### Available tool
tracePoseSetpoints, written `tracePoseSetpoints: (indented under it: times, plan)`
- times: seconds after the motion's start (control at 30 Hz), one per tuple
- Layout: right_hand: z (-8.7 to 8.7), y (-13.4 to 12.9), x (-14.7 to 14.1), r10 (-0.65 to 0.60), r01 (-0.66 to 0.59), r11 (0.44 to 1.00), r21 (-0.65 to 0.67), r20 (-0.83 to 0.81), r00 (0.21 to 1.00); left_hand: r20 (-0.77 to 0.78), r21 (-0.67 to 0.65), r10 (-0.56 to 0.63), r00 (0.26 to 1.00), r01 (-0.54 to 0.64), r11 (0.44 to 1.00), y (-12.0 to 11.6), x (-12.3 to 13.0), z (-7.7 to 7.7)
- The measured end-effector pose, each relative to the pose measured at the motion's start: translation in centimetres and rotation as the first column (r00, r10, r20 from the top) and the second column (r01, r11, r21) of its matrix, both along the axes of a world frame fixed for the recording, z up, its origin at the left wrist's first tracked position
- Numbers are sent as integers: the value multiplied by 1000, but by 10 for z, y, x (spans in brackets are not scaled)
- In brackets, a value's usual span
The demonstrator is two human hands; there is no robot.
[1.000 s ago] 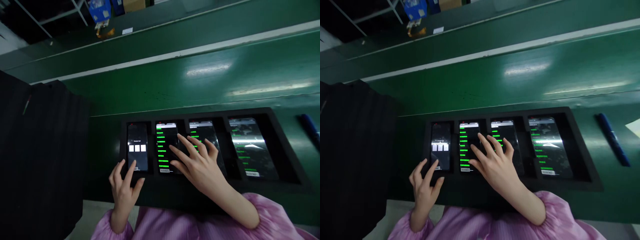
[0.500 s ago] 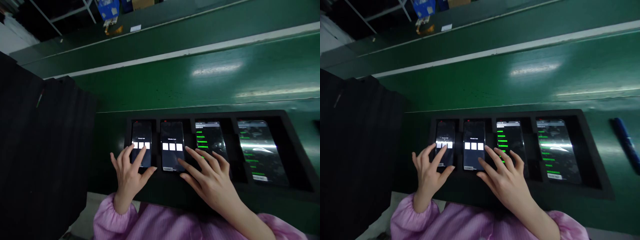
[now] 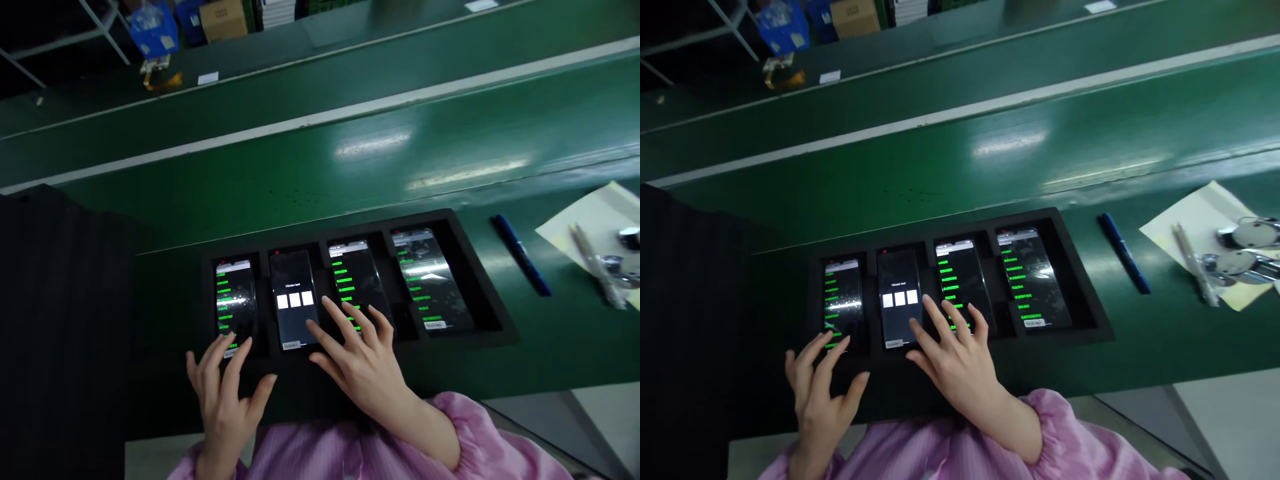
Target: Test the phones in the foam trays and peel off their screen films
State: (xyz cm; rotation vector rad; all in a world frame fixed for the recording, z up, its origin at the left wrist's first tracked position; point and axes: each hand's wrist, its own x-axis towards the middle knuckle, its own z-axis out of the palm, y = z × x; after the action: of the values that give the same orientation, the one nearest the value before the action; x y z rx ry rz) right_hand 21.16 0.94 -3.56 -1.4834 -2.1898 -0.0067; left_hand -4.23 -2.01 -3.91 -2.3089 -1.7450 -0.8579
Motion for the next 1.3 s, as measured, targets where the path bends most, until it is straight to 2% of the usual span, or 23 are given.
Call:
tracePoseSetpoints:
  times: [0.17,0.37,0.43,0.6,0.67,0.77,0.93,1.03,1.1,1.17,1.23,1.3]
  plan:
    - [1,0,0,-10,11,1000,-15,18,1000,-32,-42,-54,998,52,998,6,14,7]
    - [-1,0,-1,-3,2,1000,-19,-62,998,-91,-78,-17,996,10,997,6,13,14]
    - [-3,0,-2,-5,3,1000,-18,-88,996,-87,-81,25,996,-32,996,2,5,12]
    - [-5,0,-4,-16,14,1000,-19,-122,992,7,-44,237,971,-237,971,-8,-23,4]
    - [-5,0,-4,-15,12,1000,-21,-131,991,29,-45,261,965,-259,965,-10,-29,2]
    - [-5,0,-4,-13,10,1000,-25,-139,990,41,-59,227,973,-225,973,-8,-30,0]
    - [-7,0,-2,-14,11,1000,-20,-139,990,-56,-195,194,979,-202,960,-3,-27,3]
    - [-10,0,-5,-10,8,1000,-12,-136,991,-21,-123,188,982,-189,974,-2,-17,10]
    - [-10,1,-6,-8,6,1000,-14,-131,991,-11,-103,124,992,-125,987,4,-3,16]
    - [-8,1,-5,3,-5,1000,-19,-130,991,-36,-151,17,999,-22,988,14,15,21]
    - [-2,1,4,34,-37,999,-13,-170,985,-53,-198,-78,996,66,978,27,32,23]
    - [7,-2,21,57,-52,998,30,-232,971,-54,-233,-123,991,107,966,38,44,24]
